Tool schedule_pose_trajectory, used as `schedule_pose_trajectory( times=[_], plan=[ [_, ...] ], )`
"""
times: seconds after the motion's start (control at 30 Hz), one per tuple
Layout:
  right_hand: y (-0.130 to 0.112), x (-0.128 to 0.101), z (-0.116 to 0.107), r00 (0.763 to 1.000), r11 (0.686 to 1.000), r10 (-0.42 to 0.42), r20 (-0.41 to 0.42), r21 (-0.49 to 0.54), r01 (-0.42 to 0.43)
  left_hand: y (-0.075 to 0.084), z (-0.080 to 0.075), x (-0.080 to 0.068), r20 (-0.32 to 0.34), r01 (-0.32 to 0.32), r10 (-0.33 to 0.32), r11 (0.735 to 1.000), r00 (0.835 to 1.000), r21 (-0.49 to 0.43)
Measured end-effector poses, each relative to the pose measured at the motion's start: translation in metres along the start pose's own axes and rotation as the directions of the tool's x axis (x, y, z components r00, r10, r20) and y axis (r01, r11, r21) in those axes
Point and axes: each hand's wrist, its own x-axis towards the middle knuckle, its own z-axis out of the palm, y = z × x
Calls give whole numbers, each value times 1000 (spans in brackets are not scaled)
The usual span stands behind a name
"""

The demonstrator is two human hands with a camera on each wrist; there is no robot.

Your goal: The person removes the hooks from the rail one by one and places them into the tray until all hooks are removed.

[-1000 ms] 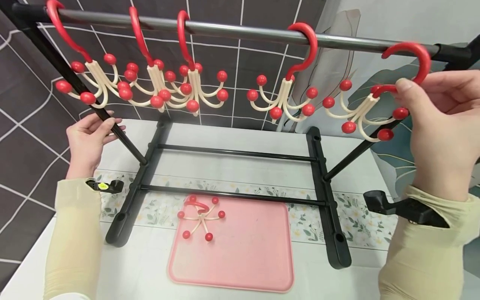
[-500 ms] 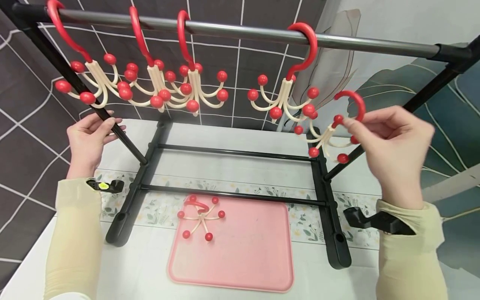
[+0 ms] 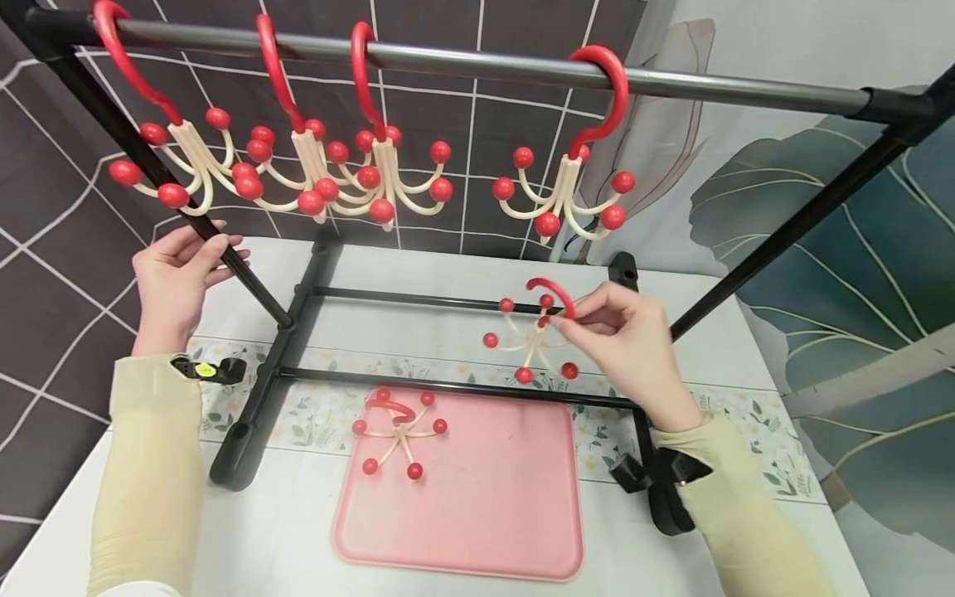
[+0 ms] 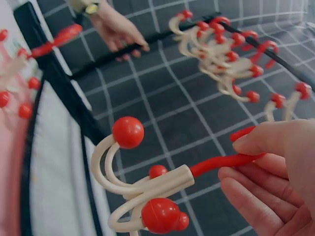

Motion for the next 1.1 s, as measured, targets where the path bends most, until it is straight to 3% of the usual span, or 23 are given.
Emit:
schedule_pose_trajectory(
  times=[0.17,0.43,0.77,0.93,1.1],
  plan=[
    [6,-12,23,994,993,-4,110,119,-9,0,0,0,2,1,-1,1000,1000,0],
    [12,-35,46,971,985,-16,240,172,-26,1,-1,0,4,-11,11,1000,1000,4],
    [13,-53,62,949,962,-19,314,263,-68,1,-1,0,7,-1,1,1000,1000,-15],
    [17,-62,70,933,937,13,360,322,-137,1,-1,-1,6,-3,4,1000,1000,-10],
    [28,-69,78,926,933,48,374,314,-175,0,-1,-1,4,-1,1,1000,1000,1]
  ],
)
